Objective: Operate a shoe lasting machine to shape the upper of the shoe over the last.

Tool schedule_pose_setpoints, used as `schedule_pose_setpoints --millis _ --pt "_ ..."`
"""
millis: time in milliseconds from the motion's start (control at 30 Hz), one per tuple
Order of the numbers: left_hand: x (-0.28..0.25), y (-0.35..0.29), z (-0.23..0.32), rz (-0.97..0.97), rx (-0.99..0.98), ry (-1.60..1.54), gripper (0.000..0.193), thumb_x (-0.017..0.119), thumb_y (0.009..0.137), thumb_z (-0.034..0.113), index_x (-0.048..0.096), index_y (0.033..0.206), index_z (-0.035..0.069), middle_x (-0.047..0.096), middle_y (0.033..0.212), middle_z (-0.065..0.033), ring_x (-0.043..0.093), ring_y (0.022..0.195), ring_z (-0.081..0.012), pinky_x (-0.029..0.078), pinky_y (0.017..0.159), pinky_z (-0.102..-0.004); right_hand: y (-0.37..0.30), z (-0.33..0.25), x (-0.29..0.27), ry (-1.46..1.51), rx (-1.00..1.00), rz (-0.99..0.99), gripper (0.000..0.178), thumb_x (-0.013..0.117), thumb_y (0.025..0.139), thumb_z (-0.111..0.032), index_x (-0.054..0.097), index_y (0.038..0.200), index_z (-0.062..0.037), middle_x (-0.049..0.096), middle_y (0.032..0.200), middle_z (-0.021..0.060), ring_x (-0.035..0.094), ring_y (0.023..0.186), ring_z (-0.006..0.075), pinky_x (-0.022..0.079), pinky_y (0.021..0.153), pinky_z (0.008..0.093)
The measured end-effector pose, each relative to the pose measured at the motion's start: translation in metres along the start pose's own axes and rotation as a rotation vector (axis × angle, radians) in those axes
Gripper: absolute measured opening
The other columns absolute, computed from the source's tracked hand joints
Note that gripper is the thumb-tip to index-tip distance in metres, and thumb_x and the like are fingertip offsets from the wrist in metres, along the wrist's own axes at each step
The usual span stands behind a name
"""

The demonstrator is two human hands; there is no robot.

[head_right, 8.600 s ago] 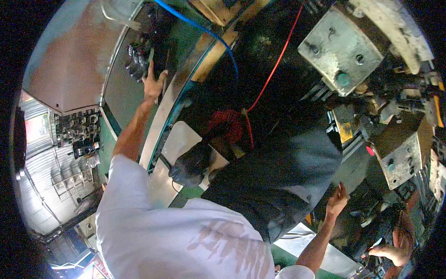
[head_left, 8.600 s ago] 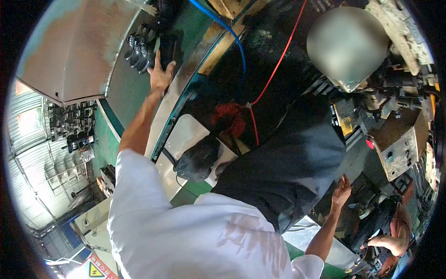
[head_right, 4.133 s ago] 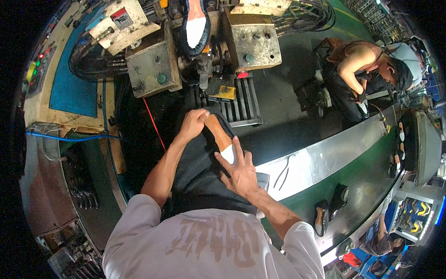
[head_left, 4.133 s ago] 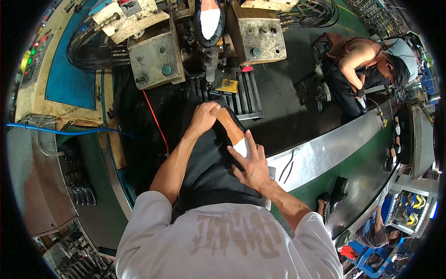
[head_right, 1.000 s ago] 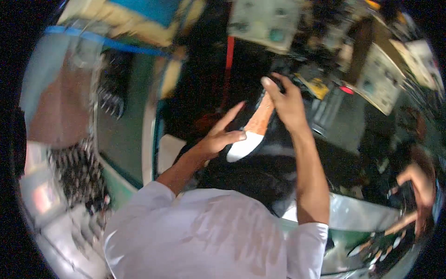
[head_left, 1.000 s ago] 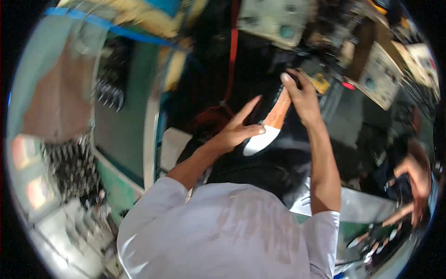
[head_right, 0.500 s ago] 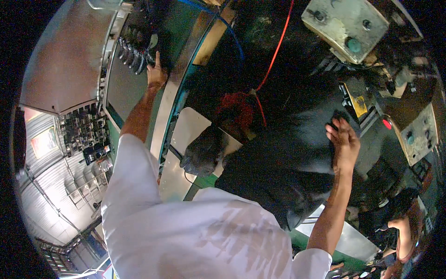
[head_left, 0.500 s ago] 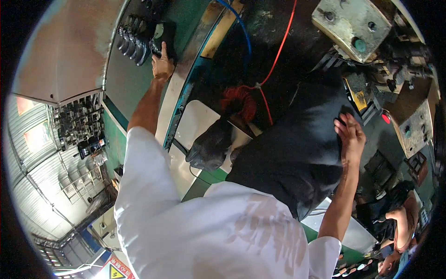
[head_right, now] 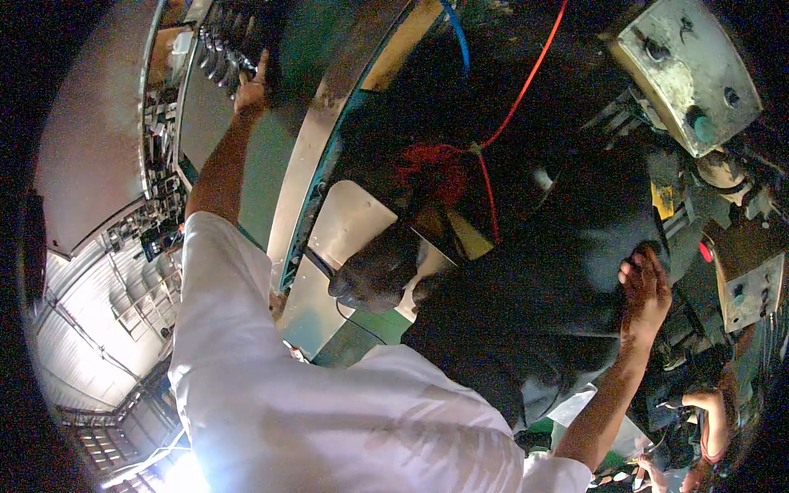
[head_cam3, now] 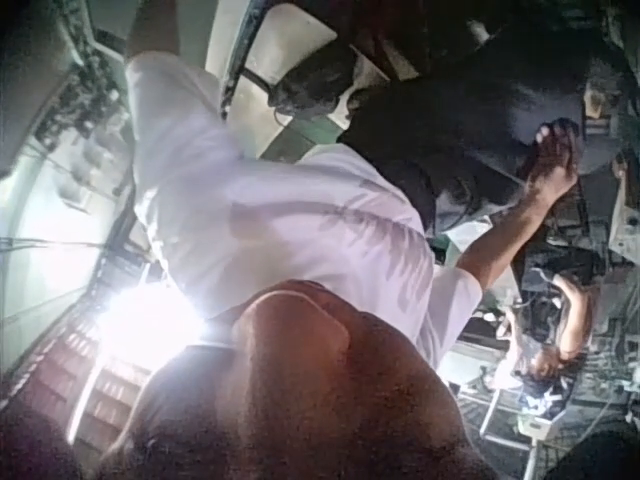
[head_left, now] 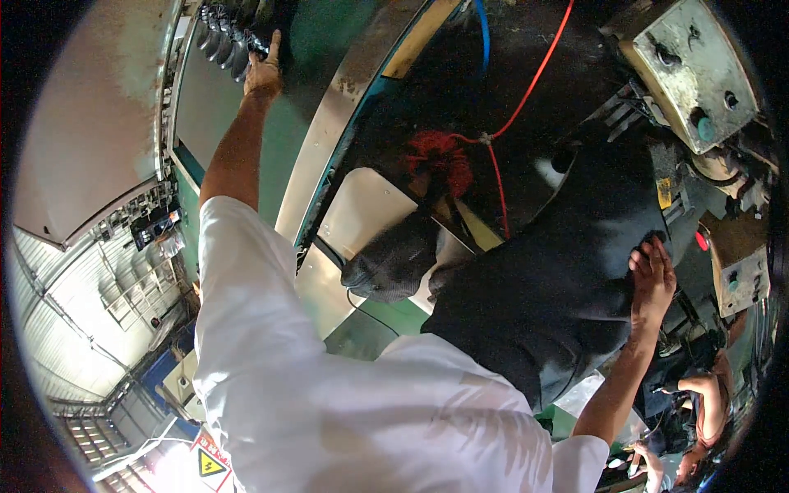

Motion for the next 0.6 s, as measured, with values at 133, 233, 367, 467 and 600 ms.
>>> schedule_pose_setpoints --millis 133,233,367,467,600 --pt "-0.015 0.021 0.003 -0.063 -0.082 -0.018 0.093 0.051 0.106 0.006 0.008 0.173 0.054 0.034 0.167 -0.0389 0.054 0.142 -0.0573 0.051 0.115 -0.0612 -0.001 0.004 -0.022 0.023 0.039 -0.061 0.046 0.065 0.111 -0.017 0.058 0.153 0.0022 0.072 0.131 0.0143 0.075 0.109 0.0237 0.061 0.096 0.0371" --pt "-0.017 0.039 -0.004 -0.045 -0.073 0.043 0.091 0.053 0.107 0.009 0.009 0.173 0.054 0.031 0.169 -0.0386 0.054 0.143 -0.0559 0.052 0.115 -0.0594 -0.003 0.004 -0.018 -0.013 0.043 -0.078 0.047 0.065 0.111 -0.017 0.058 0.153 0.0019 0.071 0.132 0.0144 0.074 0.111 0.0231 0.060 0.097 0.0374" --pt "0.005 0.070 -0.027 -0.112 -0.047 0.025 0.096 0.055 0.107 0.008 0.003 0.173 0.055 0.025 0.172 -0.0394 0.053 0.146 -0.0550 0.052 0.115 -0.0583 -0.016 0.002 -0.018 -0.043 0.036 0.006 0.043 0.065 0.110 -0.019 0.063 0.147 0.0033 0.075 0.126 0.0133 0.075 0.105 0.0221 0.061 0.092 0.0341" --pt "0.010 0.083 -0.103 -0.071 0.012 0.116 0.100 0.058 0.106 0.008 -0.001 0.173 0.053 0.023 0.173 -0.0400 0.053 0.146 -0.0542 0.052 0.114 -0.0590 0.001 0.008 -0.014 0.014 0.020 -0.014 0.044 0.064 0.111 -0.019 0.062 0.149 0.0028 0.075 0.127 0.0133 0.075 0.105 0.0228 0.061 0.093 0.0349" --pt "0.058 0.095 -0.031 -0.193 0.019 0.174 0.098 0.061 0.106 0.014 0.001 0.175 0.049 0.025 0.173 -0.0389 0.061 0.139 -0.0539 0.055 0.108 -0.0622 -0.032 0.010 -0.037 -0.037 0.050 0.046 0.047 0.064 0.111 -0.023 0.059 0.151 0.0027 0.073 0.130 0.0136 0.075 0.108 0.0238 0.061 0.097 0.0366"
Point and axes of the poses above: each hand's wrist, its own y-axis towards the middle knuckle, its own x-axis out of the palm, z = x × y, the point moved 3 cm from there along y, towards the middle knuckle
